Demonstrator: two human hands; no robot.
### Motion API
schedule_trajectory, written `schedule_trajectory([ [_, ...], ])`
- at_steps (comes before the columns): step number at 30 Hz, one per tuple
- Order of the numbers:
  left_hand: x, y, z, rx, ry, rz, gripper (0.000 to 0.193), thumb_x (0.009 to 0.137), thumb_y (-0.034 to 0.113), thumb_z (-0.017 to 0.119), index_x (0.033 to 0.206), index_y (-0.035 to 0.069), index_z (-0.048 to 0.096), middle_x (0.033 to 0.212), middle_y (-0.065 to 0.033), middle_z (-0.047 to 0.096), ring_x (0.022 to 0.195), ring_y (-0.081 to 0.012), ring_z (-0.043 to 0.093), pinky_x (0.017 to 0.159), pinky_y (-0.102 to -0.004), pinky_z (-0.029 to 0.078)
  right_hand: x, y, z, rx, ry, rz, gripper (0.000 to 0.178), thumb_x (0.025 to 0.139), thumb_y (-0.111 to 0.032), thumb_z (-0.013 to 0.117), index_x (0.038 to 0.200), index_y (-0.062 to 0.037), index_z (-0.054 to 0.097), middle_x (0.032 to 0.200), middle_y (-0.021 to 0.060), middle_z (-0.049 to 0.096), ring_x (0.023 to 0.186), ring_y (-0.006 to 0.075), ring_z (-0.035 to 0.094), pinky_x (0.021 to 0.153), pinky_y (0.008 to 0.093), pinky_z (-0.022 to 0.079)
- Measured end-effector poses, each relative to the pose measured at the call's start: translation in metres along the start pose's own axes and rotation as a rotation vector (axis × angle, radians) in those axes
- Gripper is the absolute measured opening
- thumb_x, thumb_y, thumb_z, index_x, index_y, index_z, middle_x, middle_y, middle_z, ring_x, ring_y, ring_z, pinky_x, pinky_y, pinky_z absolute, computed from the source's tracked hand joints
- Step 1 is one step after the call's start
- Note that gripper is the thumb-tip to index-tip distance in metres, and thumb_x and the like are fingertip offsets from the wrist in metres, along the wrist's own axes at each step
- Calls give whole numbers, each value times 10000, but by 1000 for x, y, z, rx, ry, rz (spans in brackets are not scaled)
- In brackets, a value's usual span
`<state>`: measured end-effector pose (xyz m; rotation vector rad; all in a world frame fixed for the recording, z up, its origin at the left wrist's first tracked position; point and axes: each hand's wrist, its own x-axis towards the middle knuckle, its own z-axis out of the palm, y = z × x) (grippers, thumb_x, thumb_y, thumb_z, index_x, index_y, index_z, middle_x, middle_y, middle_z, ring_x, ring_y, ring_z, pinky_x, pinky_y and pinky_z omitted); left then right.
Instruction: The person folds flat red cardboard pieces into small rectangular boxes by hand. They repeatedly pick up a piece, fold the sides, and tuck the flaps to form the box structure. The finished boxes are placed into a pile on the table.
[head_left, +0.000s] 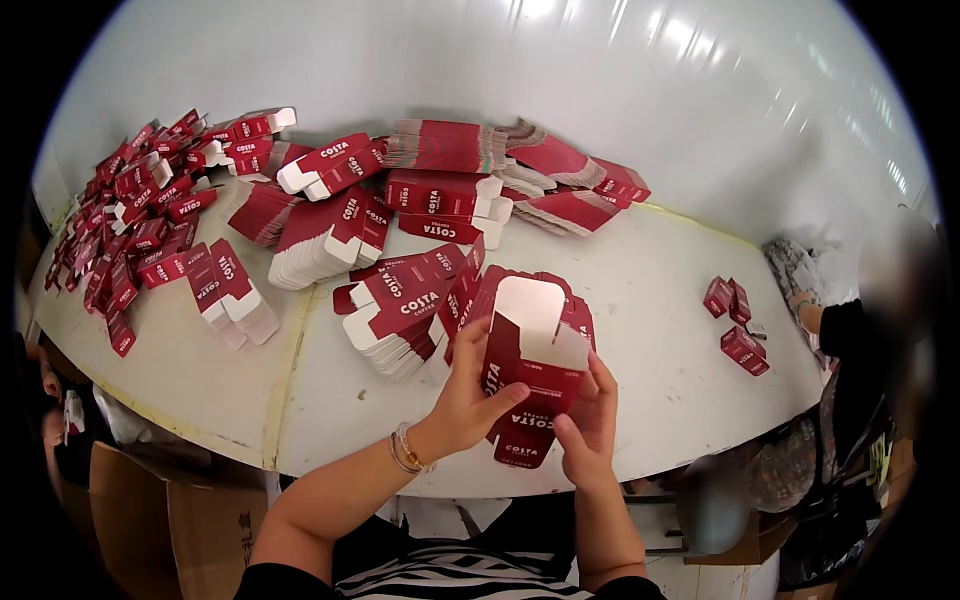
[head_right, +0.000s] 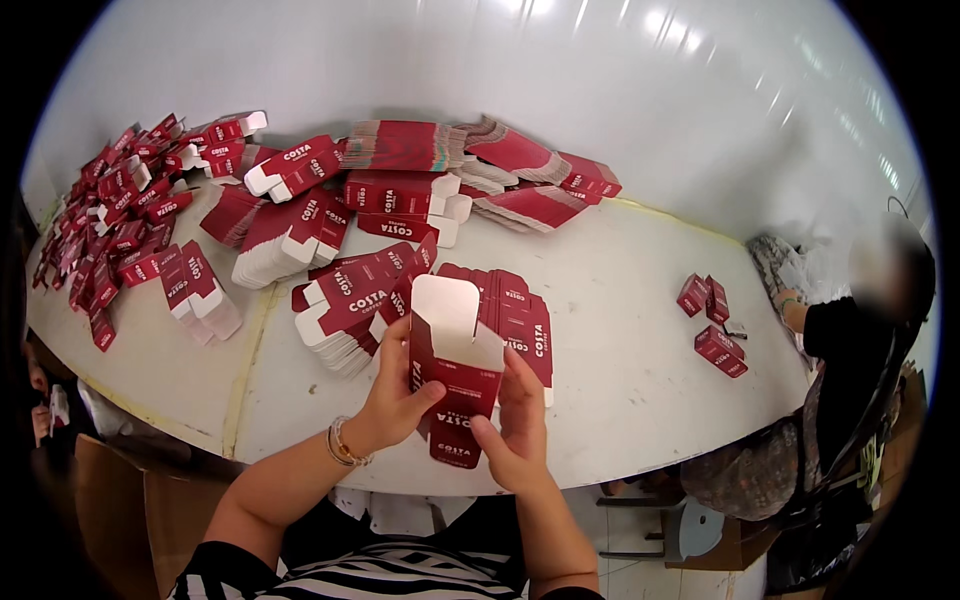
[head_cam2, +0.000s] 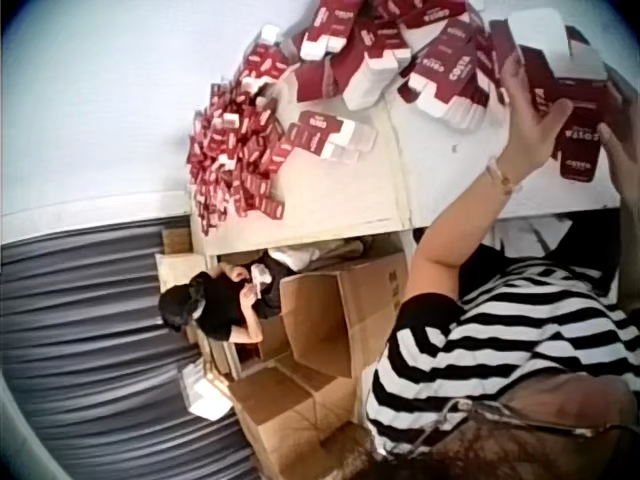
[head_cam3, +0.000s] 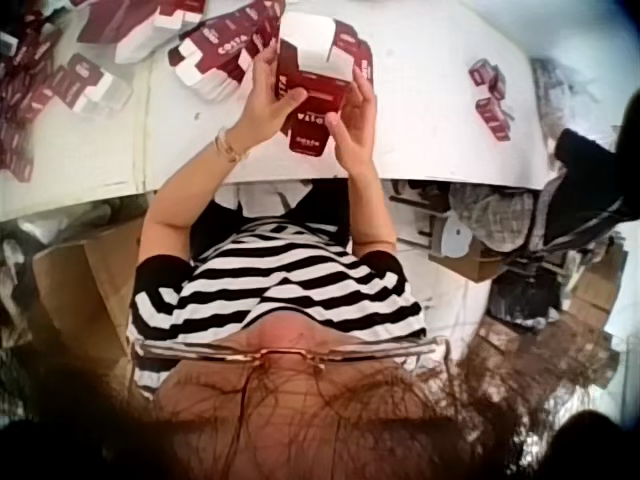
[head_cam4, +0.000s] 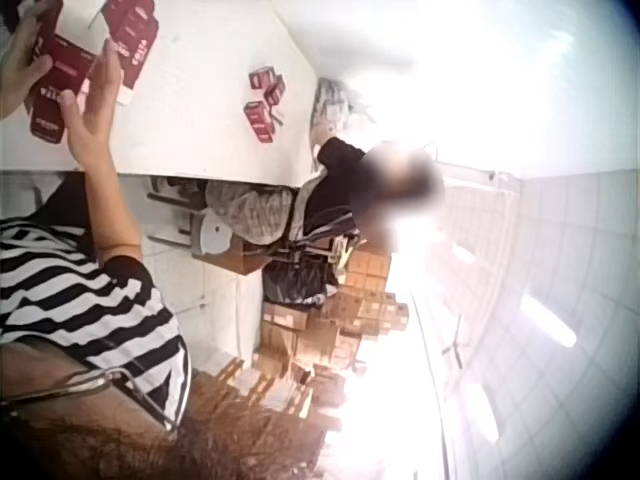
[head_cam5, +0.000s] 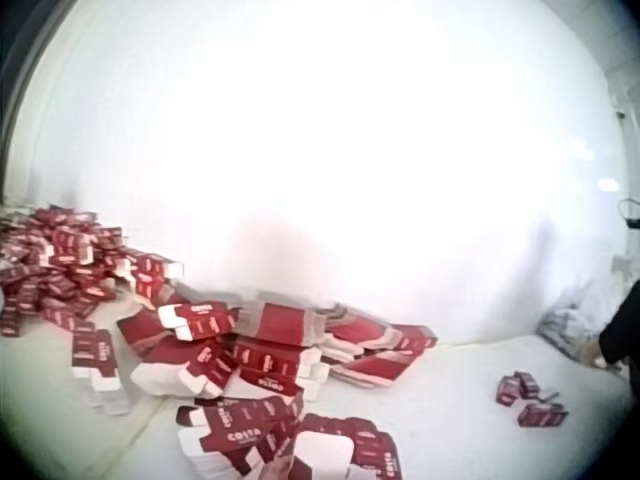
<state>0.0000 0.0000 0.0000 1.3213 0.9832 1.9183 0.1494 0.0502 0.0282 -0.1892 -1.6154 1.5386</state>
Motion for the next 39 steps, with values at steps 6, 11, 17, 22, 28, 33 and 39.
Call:
schedule_trajectory([
  [6, -4, -6, 2, 122, -5, 233, 738, 852, 162, 589, 1406, 29, 120, 1302, -151, 273, 1206, -261, 342, 1007, -380, 299, 5, 12, 10, -68, -26, -124, 616, 832, 89, 447, 1386, -11, 199, 1353, 148, 345, 1240, 230, 372, 1011, 372, 318],
  [11, -10, -10, -9, 430, -65, 312, 659, 852, 114, 548, 1389, -8, 185, 1324, -187, 317, 1260, -305, 297, 1053, -425, 202, 8, 16, 6, -211, -47, -155, 634, 787, 104, 485, 1370, -16, 268, 1271, 142, 393, 1169, 232, 420, 980, 348, 342],
  [17, -15, -12, -6, 311, -120, 239, 612, 883, 85, 471, 1385, -34, 143, 1406, -229, 215, 1294, -309, 265, 1076, -422, 150, 14, 12, 2, -346, -72, -163, 668, 743, 86, 526, 1360, -38, 302, 1170, 135, 403, 1022, 220, 471, 900, 311, 388],
  [22, -10, -1, 6, 134, -97, 187, 603, 900, 94, 449, 1380, -36, 109, 1405, -214, 198, 1286, -286, 269, 1058, -373, 205, 12, 11, 4, -315, -37, -81, 632, 756, 65, 518, 1345, -36, 312, 1157, 121, 399, 974, 201, 471, 862, 299, 395],
  [28, -8, -1, -3, 346, -192, 191, 403, 900, 108, 466, 1262, -19, 345, 1208, -186, 420, 1084, -271, 456, 933, -347, 355, 12, 15, 1, -415, -61, -90, 343, 803, 11, 491, 1135, -19, 410, 1049, 115, 404, 920, 209, 460, 842, 291, 377],
  [33, -2, -5, -9, 404, -275, 216, 343, 886, 116, 497, 1204, 12, 420, 1121, -161, 469, 999, -253, 496, 884, -336, 388, 11, 18, 6, -429, 7, -56, 105, 853, -49, 465, 936, -24, 407, 965, 103, 397, 830, 191, 422, 769, 282, 372],
  [39, -9, 2, 9, 293, -209, 61, 474, 856, 35, 518, 1286, 4, 322, 1211, -124, 419, 1076, -174, 470, 913, -304, 389, 15, 30, 5, -362, 201, -98, 160, 935, -179, 365, 895, -32, 415, 1018, 102, 426, 869, 180, 432, 800, 292, 368],
])
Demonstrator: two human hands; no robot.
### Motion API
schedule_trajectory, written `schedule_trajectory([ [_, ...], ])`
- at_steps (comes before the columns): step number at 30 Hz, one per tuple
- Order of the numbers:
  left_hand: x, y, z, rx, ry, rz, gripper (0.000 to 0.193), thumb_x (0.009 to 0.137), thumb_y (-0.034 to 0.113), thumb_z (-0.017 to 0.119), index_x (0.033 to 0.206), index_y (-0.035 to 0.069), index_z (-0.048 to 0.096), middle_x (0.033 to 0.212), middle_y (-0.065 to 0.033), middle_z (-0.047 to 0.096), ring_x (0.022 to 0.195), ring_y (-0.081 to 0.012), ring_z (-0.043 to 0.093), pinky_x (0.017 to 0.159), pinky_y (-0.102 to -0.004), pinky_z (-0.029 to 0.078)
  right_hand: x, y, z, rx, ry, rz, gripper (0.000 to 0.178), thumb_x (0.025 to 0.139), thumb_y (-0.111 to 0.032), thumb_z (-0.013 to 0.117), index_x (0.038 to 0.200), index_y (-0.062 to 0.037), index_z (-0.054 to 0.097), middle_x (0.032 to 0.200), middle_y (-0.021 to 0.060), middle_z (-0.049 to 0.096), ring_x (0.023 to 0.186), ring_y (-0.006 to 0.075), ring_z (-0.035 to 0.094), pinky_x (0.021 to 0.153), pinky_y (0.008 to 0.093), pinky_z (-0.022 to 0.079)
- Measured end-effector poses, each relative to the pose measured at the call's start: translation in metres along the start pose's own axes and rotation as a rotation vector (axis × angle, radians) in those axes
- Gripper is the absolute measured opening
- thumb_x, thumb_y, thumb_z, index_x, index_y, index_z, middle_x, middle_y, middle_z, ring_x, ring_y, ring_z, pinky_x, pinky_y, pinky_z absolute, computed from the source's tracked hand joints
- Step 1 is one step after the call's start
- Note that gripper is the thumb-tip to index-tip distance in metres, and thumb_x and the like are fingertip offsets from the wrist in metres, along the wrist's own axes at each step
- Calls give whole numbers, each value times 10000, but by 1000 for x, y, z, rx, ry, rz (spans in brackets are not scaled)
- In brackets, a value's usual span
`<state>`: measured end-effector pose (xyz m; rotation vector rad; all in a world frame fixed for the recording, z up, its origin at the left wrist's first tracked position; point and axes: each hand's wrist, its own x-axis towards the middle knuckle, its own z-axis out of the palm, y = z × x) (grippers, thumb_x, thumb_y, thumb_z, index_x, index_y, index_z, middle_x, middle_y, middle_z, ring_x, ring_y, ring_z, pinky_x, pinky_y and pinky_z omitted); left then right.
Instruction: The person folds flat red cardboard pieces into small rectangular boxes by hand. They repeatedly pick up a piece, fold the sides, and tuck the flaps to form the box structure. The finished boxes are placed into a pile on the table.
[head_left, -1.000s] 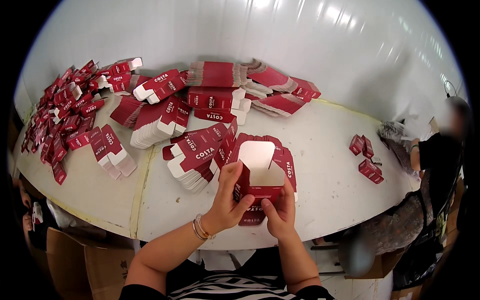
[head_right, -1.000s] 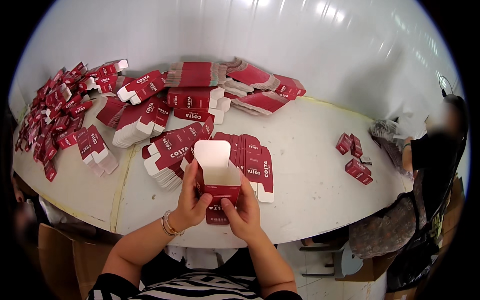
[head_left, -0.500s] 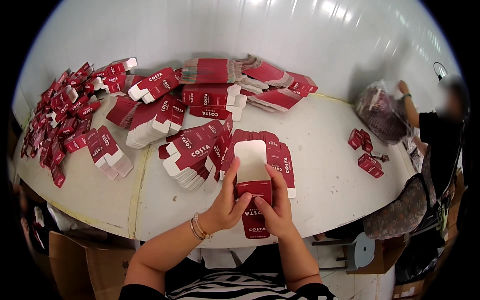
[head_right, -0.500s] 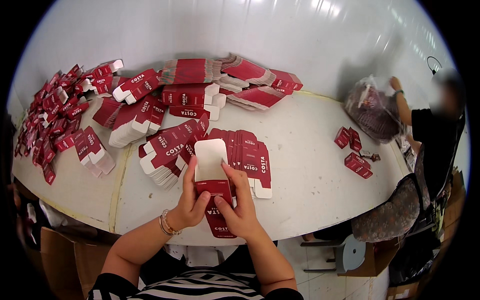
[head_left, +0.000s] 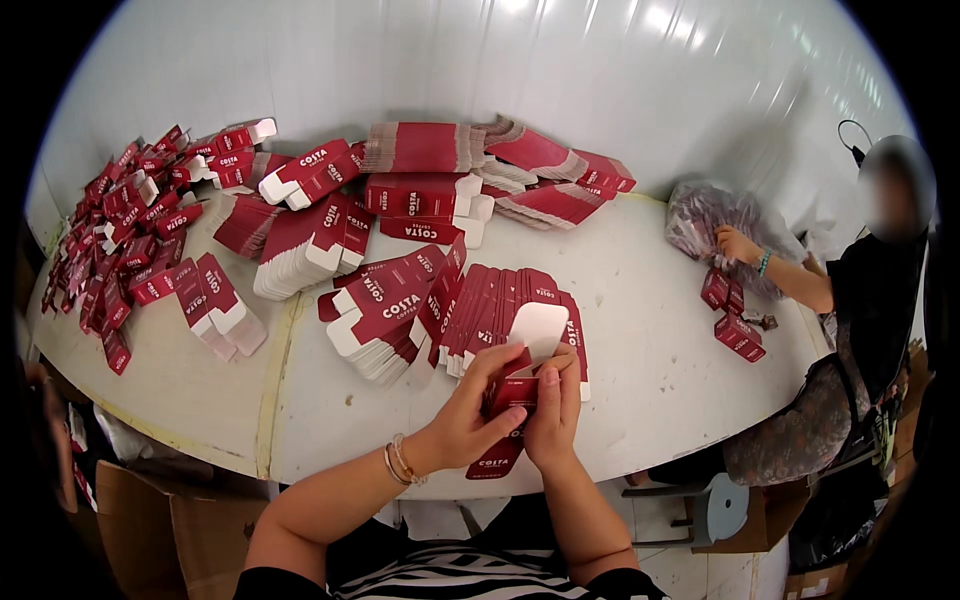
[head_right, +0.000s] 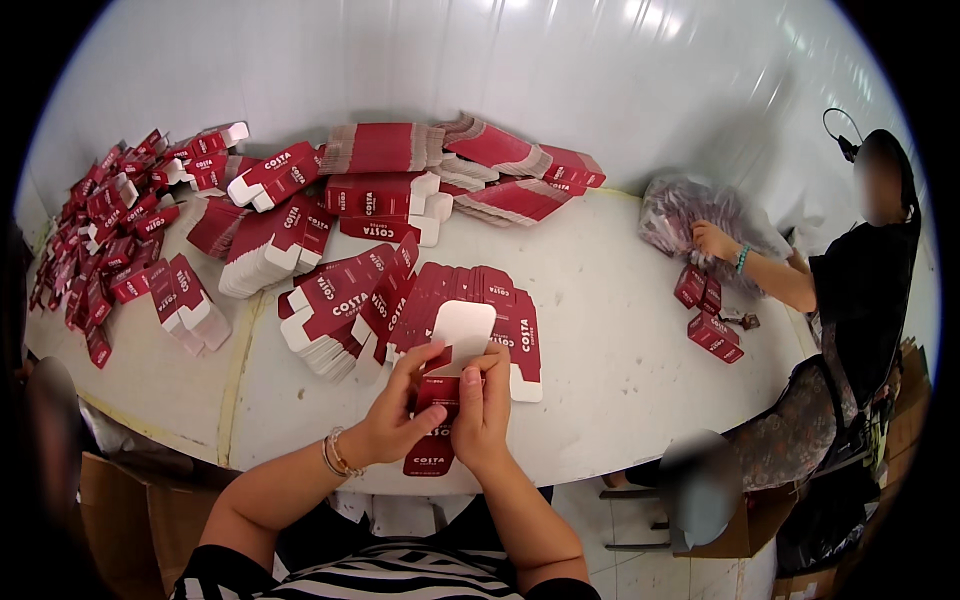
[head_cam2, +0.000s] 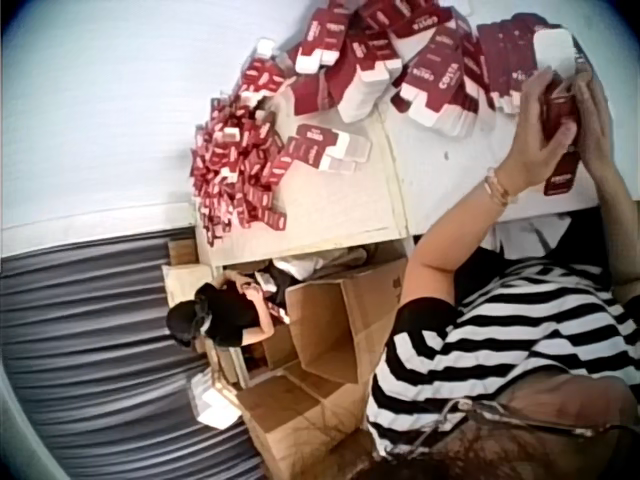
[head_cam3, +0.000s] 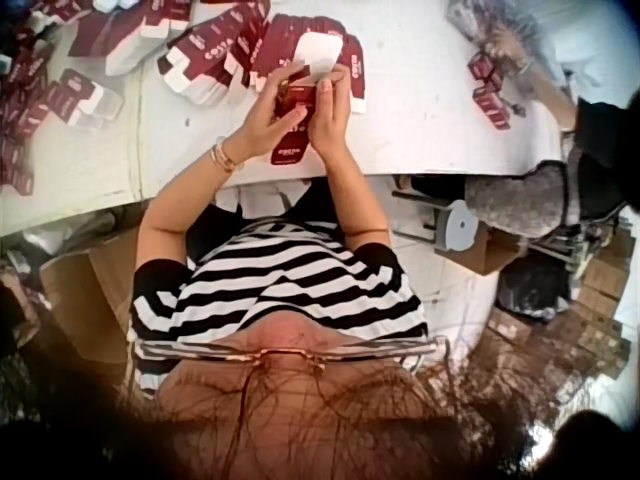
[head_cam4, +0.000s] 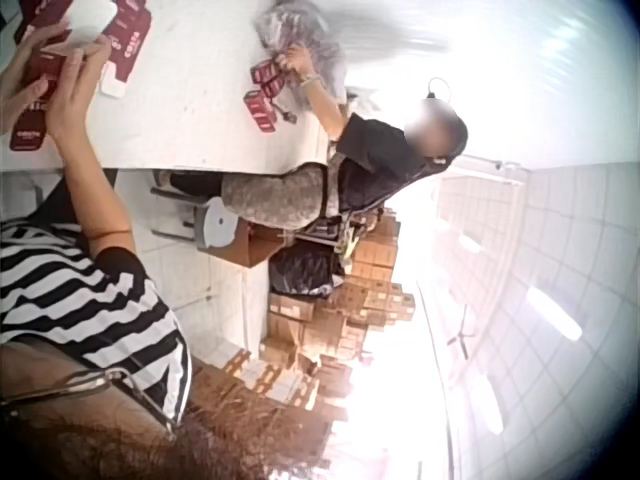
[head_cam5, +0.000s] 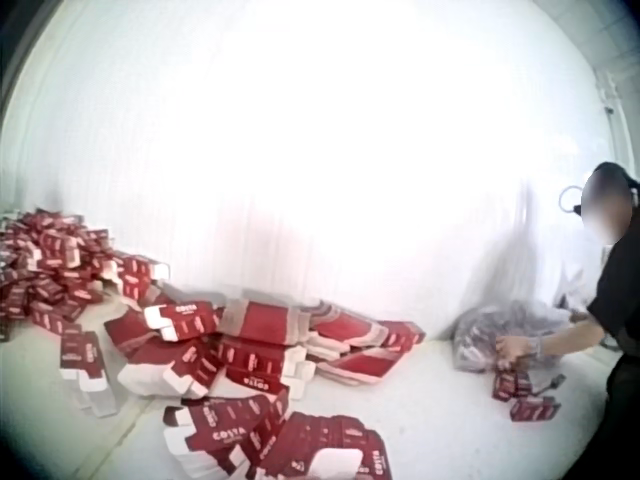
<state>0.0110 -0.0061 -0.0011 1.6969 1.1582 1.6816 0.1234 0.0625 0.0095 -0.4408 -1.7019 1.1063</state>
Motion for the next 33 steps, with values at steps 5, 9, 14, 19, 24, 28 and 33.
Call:
schedule_trajectory([
  [5, 5, 4, -4, -211, -87, -239, 419, 858, 78, 570, 1230, 47, 378, 1101, -86, 496, 961, -129, 524, 822, -267, 441, 12, -12, -2, 411, 132, 154, 283, 963, -283, 293, 1087, -54, 402, 1236, 173, 448, 1072, 259, 483, 903, 370, 406],
  [9, 5, 3, -9, -170, -154, -220, 350, 855, 154, 604, 1151, 55, 445, 992, -78, 555, 828, -133, 568, 735, -263, 459, 46, -40, -19, 649, 5, 596, 475, 962, -355, 259, 1263, -12, 390, 1243, 227, 491, 1116, 339, 511, 925, 414, 424],
  [14, 9, 6, -11, -136, -194, -198, 343, 853, 144, 606, 1137, 47, 440, 1001, -79, 543, 869, -136, 553, 755, -269, 448, 50, -25, -39, 647, -492, 539, 388, 919, -199, 400, 1208, 44, 490, 1227, 161, 529, 1123, 270, 518, 936, 345, 423],
  [19, 5, 3, -7, -321, -147, -148, 447, 855, 98, 594, 1181, 61, 292, 1114, -138, 488, 990, -146, 511, 821, -290, 436, 41, -33, -41, 300, -555, 442, 386, 873, -13, 432, 1256, -2, 482, 1236, 138, 531, 1115, 199, 507, 959, 327, 396],
  [24, 4, 0, -7, -426, -168, -208, 549, 849, 68, 590, 1205, 88, 173, 1162, -185, 463, 1050, -159, 498, 848, -296, 436, 39, -45, -43, 164, -635, 310, 402, 884, -4, 411, 1284, 2, 448, 1314, 134, 466, 1158, 199, 474, 992, 323, 348],
  [28, 6, 3, -7, -425, -176, -245, 534, 850, 75, 594, 1192, 94, 184, 1169, -191, 467, 961, -125, 512, 782, -261, 444, 39, -42, -45, 86, -702, 162, 412, 902, -62, 424, 1310, -9, 415, 1367, 151, 401, 1213, 248, 439, 1017, 339, 312],
  [33, 8, 9, -10, -492, -170, -350, 515, 860, 138, 606, 1177, 82, 204, 1174, -198, 484, 1010, -140, 489, 826, -263, 424, 39, -45, -47, -261, -755, -94, 485, 868, -169, 540, 1318, -38, 415, 1374, 167, 385, 1226, 282, 427, 1010, 354, 315],
])
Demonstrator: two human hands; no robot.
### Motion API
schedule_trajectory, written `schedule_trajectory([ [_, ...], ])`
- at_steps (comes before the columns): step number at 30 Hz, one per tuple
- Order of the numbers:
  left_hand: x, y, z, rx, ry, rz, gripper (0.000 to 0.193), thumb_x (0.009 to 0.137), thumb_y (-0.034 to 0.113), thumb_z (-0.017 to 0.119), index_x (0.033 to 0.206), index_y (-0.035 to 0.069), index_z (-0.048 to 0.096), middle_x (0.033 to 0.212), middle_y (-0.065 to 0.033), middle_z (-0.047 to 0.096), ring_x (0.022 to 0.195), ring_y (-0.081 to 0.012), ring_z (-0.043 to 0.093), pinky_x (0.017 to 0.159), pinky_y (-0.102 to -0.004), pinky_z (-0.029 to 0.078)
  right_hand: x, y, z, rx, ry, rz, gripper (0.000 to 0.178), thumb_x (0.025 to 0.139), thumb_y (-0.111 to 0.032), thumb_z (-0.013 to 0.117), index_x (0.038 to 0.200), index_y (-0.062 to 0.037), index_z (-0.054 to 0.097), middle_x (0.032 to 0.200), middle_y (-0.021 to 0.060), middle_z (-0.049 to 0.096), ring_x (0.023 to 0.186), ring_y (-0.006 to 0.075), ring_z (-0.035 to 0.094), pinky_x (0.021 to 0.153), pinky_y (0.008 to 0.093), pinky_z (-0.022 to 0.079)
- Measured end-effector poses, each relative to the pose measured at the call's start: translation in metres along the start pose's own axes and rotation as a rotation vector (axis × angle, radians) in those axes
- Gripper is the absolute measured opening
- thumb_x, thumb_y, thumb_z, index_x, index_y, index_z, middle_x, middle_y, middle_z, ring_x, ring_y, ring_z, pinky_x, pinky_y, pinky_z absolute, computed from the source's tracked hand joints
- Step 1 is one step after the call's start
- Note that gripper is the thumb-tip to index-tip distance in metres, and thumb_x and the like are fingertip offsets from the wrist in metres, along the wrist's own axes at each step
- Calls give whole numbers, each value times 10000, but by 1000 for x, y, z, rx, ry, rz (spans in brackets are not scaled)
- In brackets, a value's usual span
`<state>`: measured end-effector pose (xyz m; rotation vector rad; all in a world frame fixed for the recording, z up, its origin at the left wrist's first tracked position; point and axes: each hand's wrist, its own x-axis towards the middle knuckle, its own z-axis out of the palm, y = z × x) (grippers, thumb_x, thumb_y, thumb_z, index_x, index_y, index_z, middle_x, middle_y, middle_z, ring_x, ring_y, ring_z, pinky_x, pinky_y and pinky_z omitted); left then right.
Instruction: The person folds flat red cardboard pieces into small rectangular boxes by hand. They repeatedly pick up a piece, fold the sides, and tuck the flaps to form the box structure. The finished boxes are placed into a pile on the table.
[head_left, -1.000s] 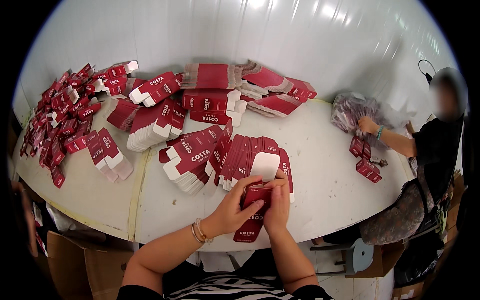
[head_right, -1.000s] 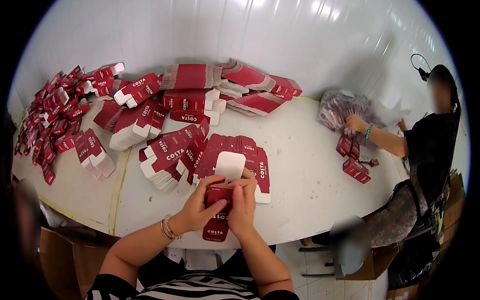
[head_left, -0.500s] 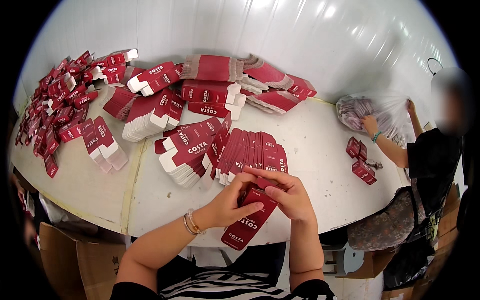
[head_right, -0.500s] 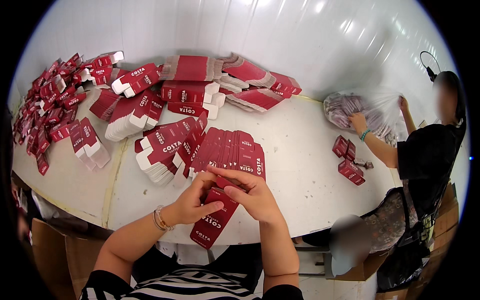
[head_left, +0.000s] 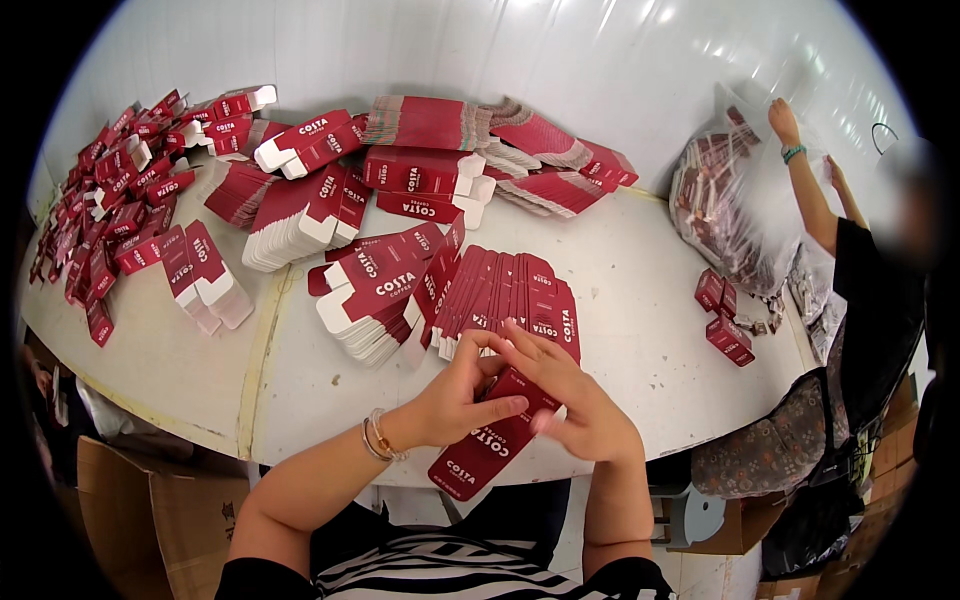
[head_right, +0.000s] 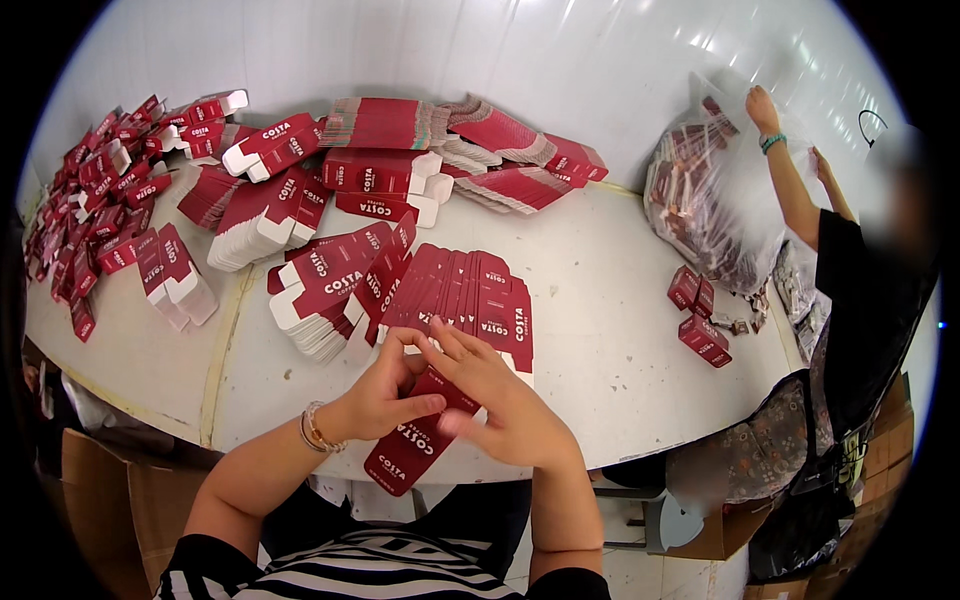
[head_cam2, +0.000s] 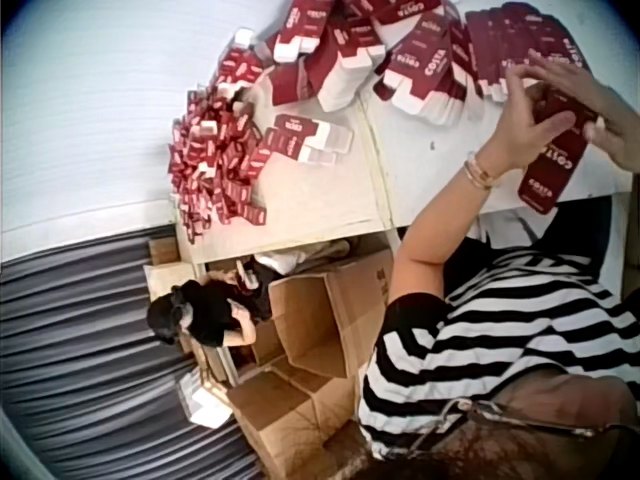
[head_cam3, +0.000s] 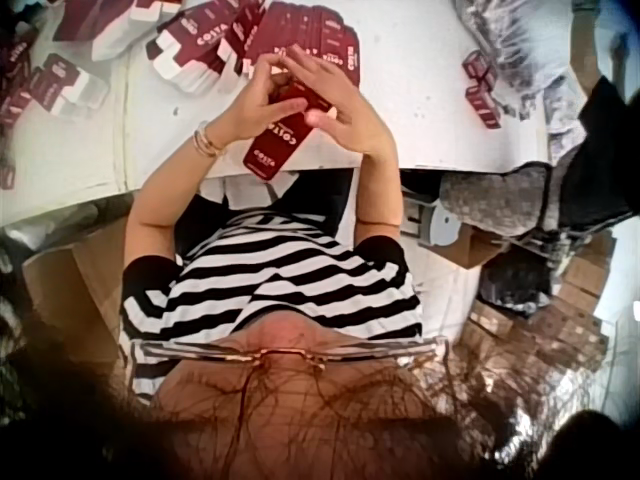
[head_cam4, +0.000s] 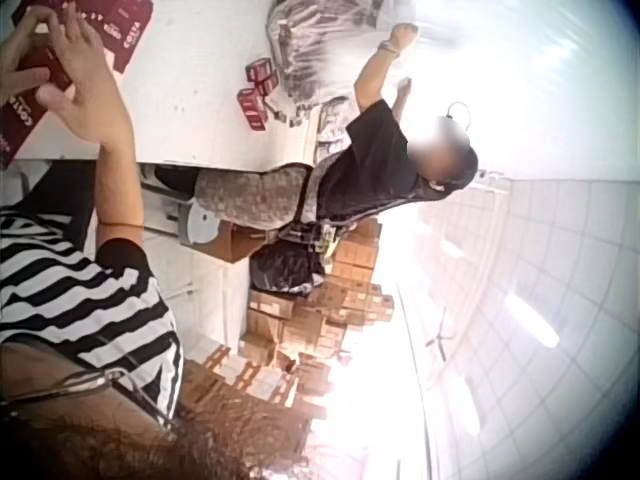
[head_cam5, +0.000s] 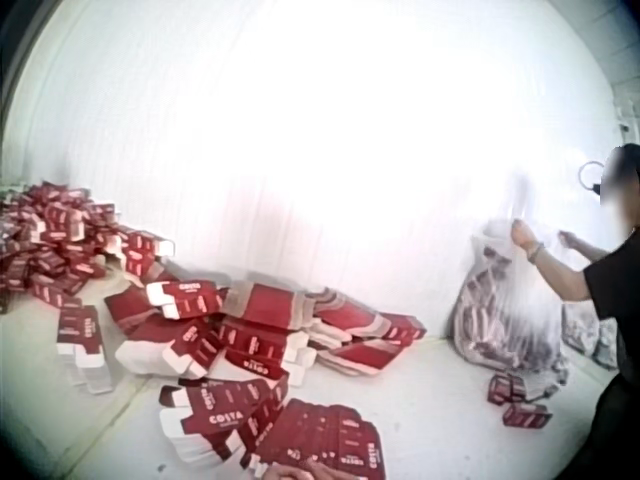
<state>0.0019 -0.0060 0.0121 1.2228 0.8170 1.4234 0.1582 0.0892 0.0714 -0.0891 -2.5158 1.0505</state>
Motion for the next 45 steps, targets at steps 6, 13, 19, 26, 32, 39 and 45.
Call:
schedule_trajectory([
  [6, 2, -20, -11, -65, 35, -36, 466, 917, 286, 481, 1213, 90, 179, 1263, -168, 376, 977, -189, 540, 764, -277, 480, -22, -1, -4, 169, 188, 368, 619, 794, -187, 660, 1330, -38, 391, 1302, 137, 470, 1088, 189, 514, 913, 324, 409],
  [13, 16, -18, -22, -10, 458, 20, 359, 967, 318, 354, 1217, 79, 257, 1239, -149, 367, 1032, -285, 559, 796, -382, 523, -94, 79, -69, -569, 1273, 700, 578, 820, -166, 621, 1315, -3, 369, 1288, 192, 455, 1189, 274, 434, 993, 359, 336],
  [19, 15, -21, -21, 131, 423, 81, 232, 971, 227, 348, 1128, 56, 359, 1164, -115, 440, 963, -219, 583, 758, -319, 509, -39, 88, -8, -427, 315, 613, 629, 788, -177, 638, 1316, 9, 351, 1292, 226, 431, 1189, 335, 409, 995, 373, 338],
  [26, 14, -20, -18, 96, 362, 18, 208, 973, 202, 341, 1105, 48, 385, 1126, -87, 464, 959, -184, 582, 759, -302, 499, -28, 102, -2, -519, 123, 604, 591, 783, -145, 622, 1303, -4, 380, 1296, 235, 432, 1141, 338, 445, 963, 363, 370],
  [32, 14, -21, -18, 94, 328, -20, 209, 972, 197, 348, 1108, 45, 388, 1129, -88, 460, 961, -184, 580, 768, -303, 497, -28, 84, -6, -509, 206, 579, 513, 764, -54, 558, 1260, 0, 437, 1239, 222, 494, 933, 344, 570, 843, 348, 453],
  [39, 14, -29, -13, -9, 280, -149, 277, 949, 148, 404, 1194, 34, 345, 1192, -112, 437, 1051, -202, 537, 840, -326, 486, -36, 61, 0, -287, 444, 645, 452, 777, 27, 508, 1227, -7, 482, 1034, 179, 629, 855, 242, 641, 753, 276, 485],
  [45, 10, -39, -11, -416, 178, -144, 562, 906, 298, 502, 1353, 99, 224, 1345, -131, 359, 1218, -283, 399, 1000, -429, 352, -26, 11, 51, -120, 423, 273, 354, 770, 38, 552, 1121, 1, 536, 1080, 180, 594, 959, 275, 599, 804, 328, 481],
])
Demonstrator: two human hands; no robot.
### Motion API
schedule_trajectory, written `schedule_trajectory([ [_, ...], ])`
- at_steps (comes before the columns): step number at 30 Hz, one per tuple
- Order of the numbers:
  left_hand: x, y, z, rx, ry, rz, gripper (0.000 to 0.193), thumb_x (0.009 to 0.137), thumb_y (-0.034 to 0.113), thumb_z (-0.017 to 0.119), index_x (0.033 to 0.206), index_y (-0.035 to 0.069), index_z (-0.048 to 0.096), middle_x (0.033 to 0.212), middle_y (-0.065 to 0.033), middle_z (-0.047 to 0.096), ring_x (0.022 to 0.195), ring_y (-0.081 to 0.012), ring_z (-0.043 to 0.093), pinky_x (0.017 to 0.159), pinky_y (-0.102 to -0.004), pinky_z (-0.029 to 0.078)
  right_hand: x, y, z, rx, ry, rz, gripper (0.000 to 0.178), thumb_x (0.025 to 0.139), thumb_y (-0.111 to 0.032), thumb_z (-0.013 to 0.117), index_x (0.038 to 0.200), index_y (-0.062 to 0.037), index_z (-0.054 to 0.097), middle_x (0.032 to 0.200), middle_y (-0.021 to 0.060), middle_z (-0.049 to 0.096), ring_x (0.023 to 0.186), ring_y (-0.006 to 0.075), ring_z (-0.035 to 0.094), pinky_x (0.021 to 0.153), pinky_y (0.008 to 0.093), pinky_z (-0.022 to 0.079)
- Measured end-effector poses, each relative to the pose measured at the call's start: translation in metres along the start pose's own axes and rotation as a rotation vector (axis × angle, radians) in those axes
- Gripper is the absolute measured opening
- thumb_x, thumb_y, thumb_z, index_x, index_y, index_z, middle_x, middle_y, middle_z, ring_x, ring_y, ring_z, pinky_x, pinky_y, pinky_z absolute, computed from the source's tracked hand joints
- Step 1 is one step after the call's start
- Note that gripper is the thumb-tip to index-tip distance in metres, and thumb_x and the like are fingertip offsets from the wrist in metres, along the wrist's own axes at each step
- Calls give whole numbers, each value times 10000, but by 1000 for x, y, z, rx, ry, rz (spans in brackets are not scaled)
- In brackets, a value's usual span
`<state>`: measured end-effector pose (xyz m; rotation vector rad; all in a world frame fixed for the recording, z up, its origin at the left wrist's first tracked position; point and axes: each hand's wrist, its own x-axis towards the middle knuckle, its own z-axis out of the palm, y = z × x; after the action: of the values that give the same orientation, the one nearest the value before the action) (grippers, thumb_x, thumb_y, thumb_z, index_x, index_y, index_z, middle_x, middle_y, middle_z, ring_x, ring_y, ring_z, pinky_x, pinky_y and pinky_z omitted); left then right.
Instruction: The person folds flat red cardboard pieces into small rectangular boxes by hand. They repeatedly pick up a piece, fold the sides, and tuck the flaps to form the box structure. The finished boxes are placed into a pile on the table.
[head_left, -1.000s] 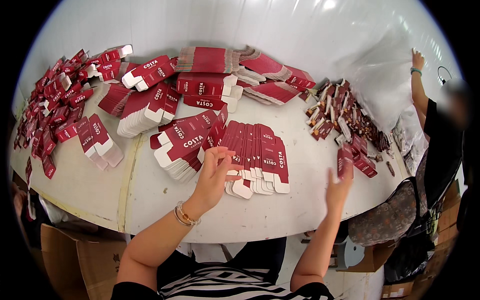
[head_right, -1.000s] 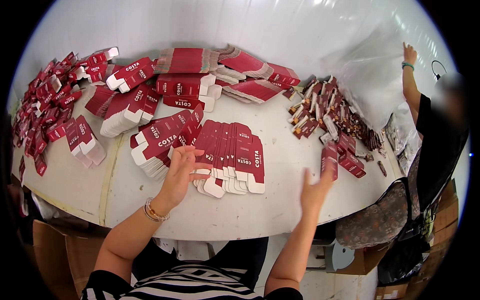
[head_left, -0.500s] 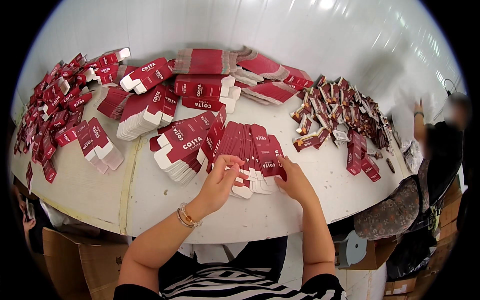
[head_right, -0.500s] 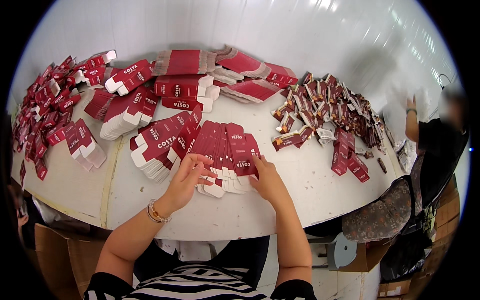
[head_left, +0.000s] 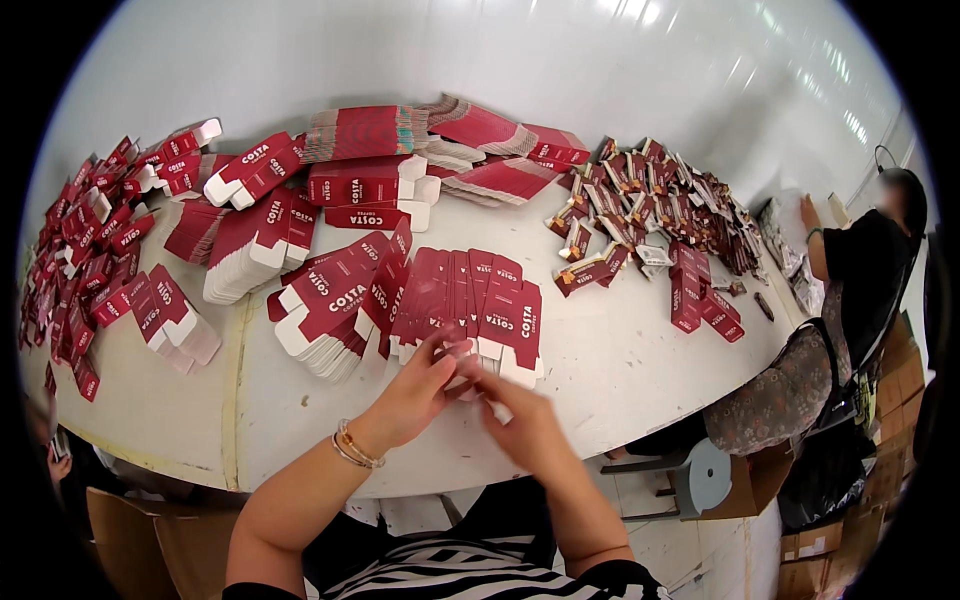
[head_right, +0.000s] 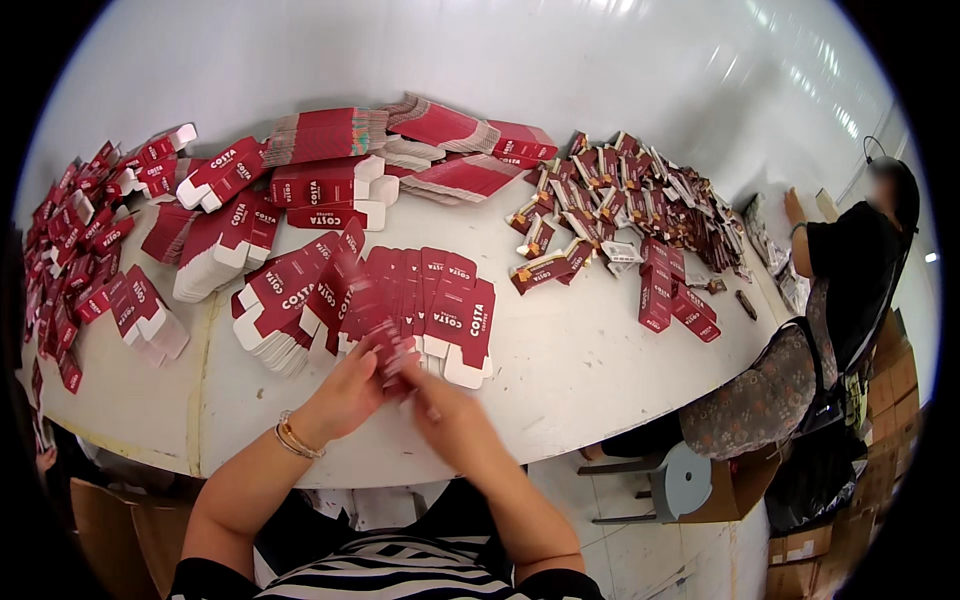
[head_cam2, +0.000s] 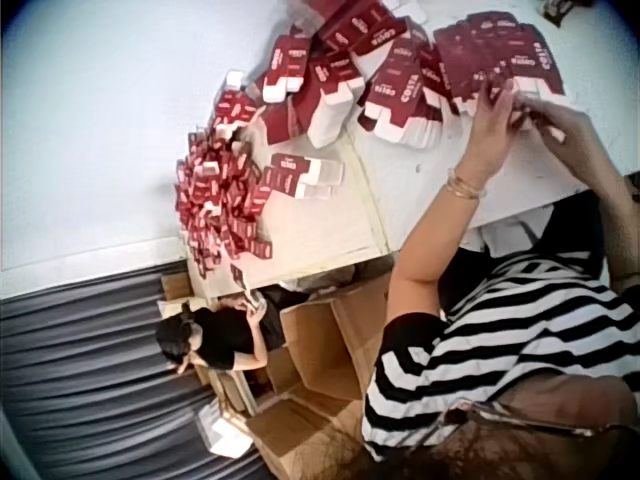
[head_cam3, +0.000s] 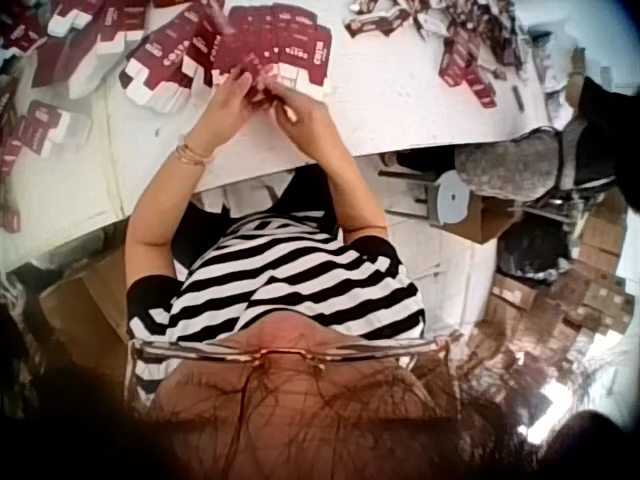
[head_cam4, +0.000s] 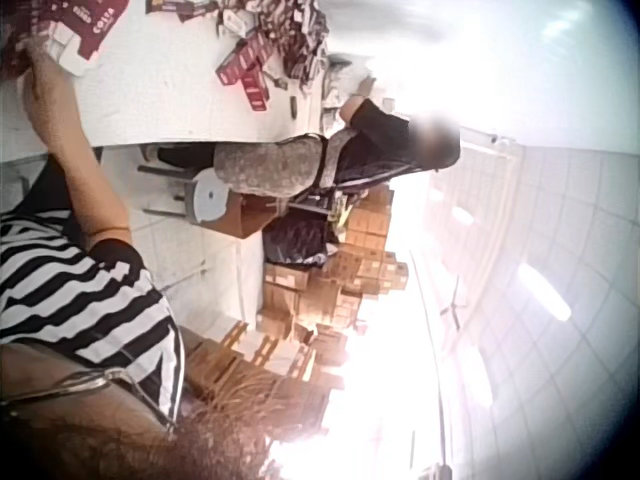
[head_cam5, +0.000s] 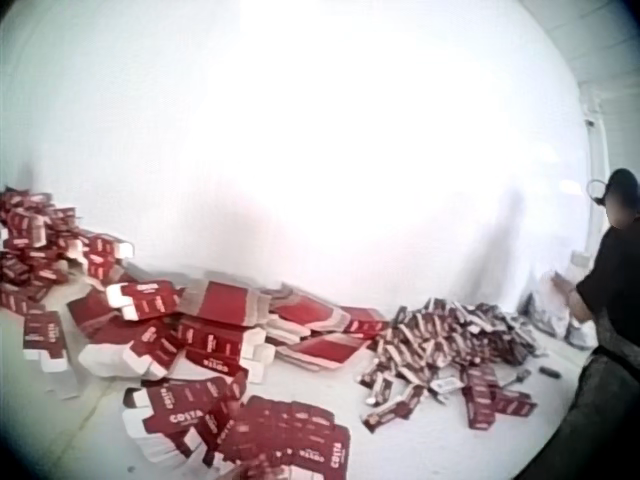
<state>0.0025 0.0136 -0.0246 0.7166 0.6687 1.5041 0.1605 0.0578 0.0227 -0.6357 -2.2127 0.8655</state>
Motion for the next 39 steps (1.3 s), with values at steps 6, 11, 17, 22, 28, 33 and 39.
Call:
schedule_trajectory([
  [6, 0, 18, 8, -203, -85, 100, 700, 846, 547, 459, 1351, 96, 282, 1322, -147, 399, 1266, -332, 349, 1045, -473, 289, 1, -5, 25, -154, 122, -327, 226, 728, -3, 633, 951, 1, 595, 1175, 190, 542, 1050, 335, 541, 866, 378, 457],
  [11, -3, 21, 6, -291, -18, 176, 666, 853, 558, 446, 1300, 71, 363, 1227, -119, 495, 1218, -318, 408, 1028, -456, 319, -3, -14, 30, -249, 125, -326, 314, 634, -133, 728, 918, -46, 626, 1276, 222, 463, 1176, 403, 419, 957, 447, 355],
  [17, -4, 18, 3, -153, 174, 223, 389, 898, 227, 556, 1220, 49, 431, 1149, -53, 545, 1028, -142, 527, 881, -312, 445, -7, -6, 19, 30, 244, -408, 168, 736, -174, 634, 815, -33, 590, 1241, 306, 457, 1167, 435, 423, 979, 485, 310],
  [22, -12, 12, 5, 357, 48, 371, 565, 840, 244, 642, 1266, 23, 344, 1233, -88, 453, 1027, -134, 506, 893, -282, 412, 3, -2, -1, 847, 247, -98, 298, 875, -118, 486, 1125, -10, 363, 1258, 268, 452, 1138, 312, 479, 963, 421, 357],
  [28, -12, 17, 15, 548, -24, 632, 741, 799, 141, 666, 1337, 58, 164, 1217, -141, 367, 1071, -203, 485, 761, -289, 535, 7, -12, 12, 870, 103, -123, 596, 876, -101, 486, 1379, -19, 176, 1287, 207, 425, 1193, 256, 427, 999, 382, 318],
  [33, -15, 19, 16, 730, -9, 744, 424, 838, 112, 597, 1213, 22, 422, 1163, -142, 419, 1020, -228, 504, 744, -292, 509, 8, -2, 17, 321, 219, -288, 434, 841, -37, 487, 1262, 27, 403, 1229, 213, 469, 1129, 274, 473, 932, 359, 382],
  [39, -16, 22, 9, 951, -41, 758, 314, 844, 122, 579, 1121, 5, 490, 1128, -160, 495, 991, -244, 511, 778, -305, 444, 17, -2, 5, 228, 152, -344, 309, 787, -31, 565, 1090, 25, 542, 1082, 165, 484, 856, 254, 526, 782, 330, 447],
])
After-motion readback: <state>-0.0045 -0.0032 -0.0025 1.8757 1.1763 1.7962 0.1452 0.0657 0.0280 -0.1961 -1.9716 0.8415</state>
